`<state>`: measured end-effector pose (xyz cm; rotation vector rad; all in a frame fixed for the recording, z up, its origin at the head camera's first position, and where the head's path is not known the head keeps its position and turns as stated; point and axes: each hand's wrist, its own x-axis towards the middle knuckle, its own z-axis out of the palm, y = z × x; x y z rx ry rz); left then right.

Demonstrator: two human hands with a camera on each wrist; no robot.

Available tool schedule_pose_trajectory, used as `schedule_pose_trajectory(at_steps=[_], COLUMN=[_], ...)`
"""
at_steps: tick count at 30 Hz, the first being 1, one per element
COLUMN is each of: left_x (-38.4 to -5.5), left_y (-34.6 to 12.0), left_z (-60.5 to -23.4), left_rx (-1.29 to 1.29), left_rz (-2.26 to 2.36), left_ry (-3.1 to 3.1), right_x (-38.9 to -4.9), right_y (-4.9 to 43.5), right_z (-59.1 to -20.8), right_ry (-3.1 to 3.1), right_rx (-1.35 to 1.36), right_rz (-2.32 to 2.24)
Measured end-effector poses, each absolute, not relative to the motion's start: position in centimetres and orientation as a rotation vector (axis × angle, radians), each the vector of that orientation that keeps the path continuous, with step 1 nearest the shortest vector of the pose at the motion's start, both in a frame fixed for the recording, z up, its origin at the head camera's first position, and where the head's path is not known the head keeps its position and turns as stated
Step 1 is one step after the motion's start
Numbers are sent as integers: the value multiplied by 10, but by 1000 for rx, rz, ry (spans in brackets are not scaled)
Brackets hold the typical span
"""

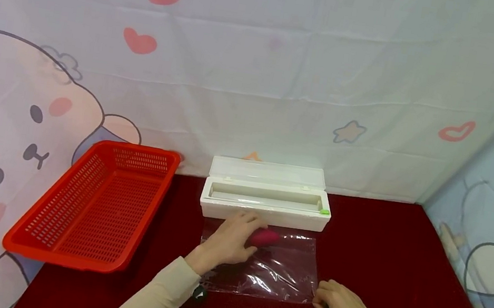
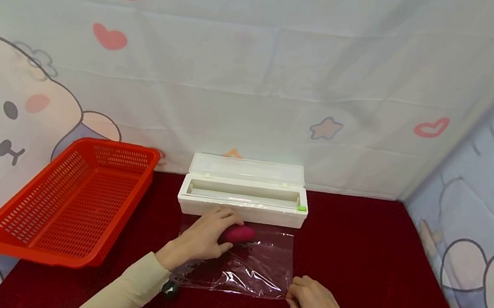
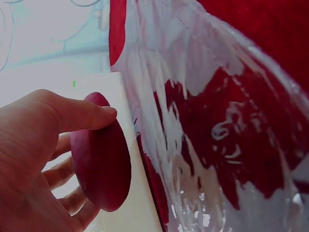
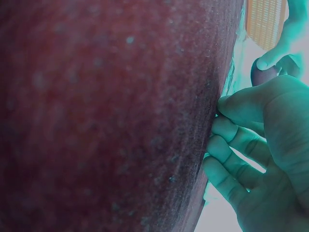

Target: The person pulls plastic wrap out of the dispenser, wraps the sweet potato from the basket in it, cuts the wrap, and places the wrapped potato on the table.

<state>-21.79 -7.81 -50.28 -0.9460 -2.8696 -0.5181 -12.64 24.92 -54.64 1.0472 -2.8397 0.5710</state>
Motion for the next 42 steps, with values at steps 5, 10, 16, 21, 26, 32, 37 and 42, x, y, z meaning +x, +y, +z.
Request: schedule_pose_trajectory(at_steps=[5,10,16,21,26,32,37,42], left_x=[-219,-221,-224,-224,-223,-221,-218,-217], left_y=[-77,-75,-73,-72,-72,-70,-68,-67], left_z=[-508,-513,-518,-519,-517,-517,-515,-515], left_rx=[-935,-934,-941,-947,-953,-957,-981,-977], left_rz=[-475,-437,-413,-415,-395,-348,-332,-320], left_ry=[-2885,-2879,-2859,-2855,-2869,-2899,-2882,-2892], right_x=[-126,-126,-125,-125,-125,-125,-125,-125], right_y=[249,249,249,249,249,249,249,249], right_z=[-547,-547,-548,-547,-546,-546,-547,-546], right_ry=[-2822,-2811,-2809,-2816,-2835,-2816,-2831,-2846], right_rx=[1051,1060,1056,1057,1040,1043,1042,1039], right_rz=[562,566,573,584,592,576,592,603])
